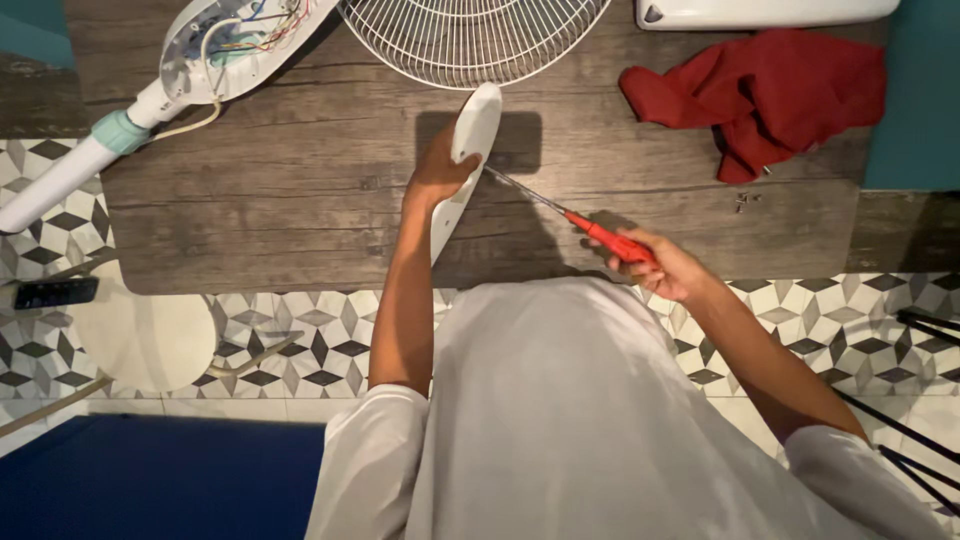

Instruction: The person uses a screwdriver to tighten screws on a white plastic fan blade. The person holds the blade with one hand and turns the screwdriver with the other, working on multiple screw holes.

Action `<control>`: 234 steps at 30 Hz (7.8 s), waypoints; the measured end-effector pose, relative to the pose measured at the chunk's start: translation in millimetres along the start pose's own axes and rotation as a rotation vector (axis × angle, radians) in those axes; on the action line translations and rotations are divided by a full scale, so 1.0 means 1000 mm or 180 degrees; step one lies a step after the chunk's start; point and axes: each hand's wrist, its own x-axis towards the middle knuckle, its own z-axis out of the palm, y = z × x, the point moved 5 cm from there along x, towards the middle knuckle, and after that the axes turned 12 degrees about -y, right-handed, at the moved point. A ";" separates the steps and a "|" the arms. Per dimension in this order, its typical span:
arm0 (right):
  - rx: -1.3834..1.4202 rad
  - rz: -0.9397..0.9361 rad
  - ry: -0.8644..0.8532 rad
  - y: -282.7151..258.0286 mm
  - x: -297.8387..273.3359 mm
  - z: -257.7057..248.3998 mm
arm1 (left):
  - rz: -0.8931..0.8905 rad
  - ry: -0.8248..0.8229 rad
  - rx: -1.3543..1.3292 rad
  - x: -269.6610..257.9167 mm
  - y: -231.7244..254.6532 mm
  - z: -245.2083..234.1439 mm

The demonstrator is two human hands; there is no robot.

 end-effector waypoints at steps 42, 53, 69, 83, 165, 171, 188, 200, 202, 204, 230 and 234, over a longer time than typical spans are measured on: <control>-0.4132 -0.2125 0.0796 -0.043 -0.029 0.057 | 0.0106 -0.0206 -0.0115 -0.002 0.009 -0.002; -0.0001 -0.0200 -0.0122 -0.023 -0.005 0.022 | -0.0135 -0.0159 -0.0112 0.000 0.009 -0.007; 0.0494 -0.0045 -0.0106 -0.020 -0.005 0.024 | 0.0222 -0.0297 -0.0352 0.008 -0.009 -0.004; -0.4244 -0.1502 0.0581 -0.079 -0.036 0.088 | -0.0062 -0.0239 -0.0299 0.009 -0.008 -0.014; -0.3798 -0.2268 0.0715 -0.091 -0.052 0.036 | -0.0844 -0.0082 0.0140 0.006 0.004 -0.005; -0.0832 0.0084 0.0271 -0.028 -0.020 0.019 | -0.0192 -0.0059 -0.0191 0.004 0.012 -0.005; -0.2089 -0.1290 0.0619 -0.015 -0.025 0.019 | -0.0110 0.0109 0.0400 0.000 0.009 0.009; -0.3953 -0.2239 0.1064 -0.018 -0.024 0.018 | 0.0021 0.0509 0.0693 -0.002 0.023 0.013; -0.3160 -0.1792 0.0980 -0.014 -0.021 0.016 | -0.0225 0.0605 0.0798 -0.005 0.030 0.015; -0.2376 -0.1355 0.0867 -0.008 -0.014 0.013 | -0.0265 0.0712 0.0899 -0.005 0.042 0.017; 0.1036 -0.0039 -0.0343 -0.004 0.008 -0.015 | -0.0107 0.0696 0.0907 -0.004 0.032 0.010; -0.0038 -0.0247 -0.0297 -0.003 0.008 -0.010 | -0.0159 0.0730 0.0957 -0.004 0.041 0.011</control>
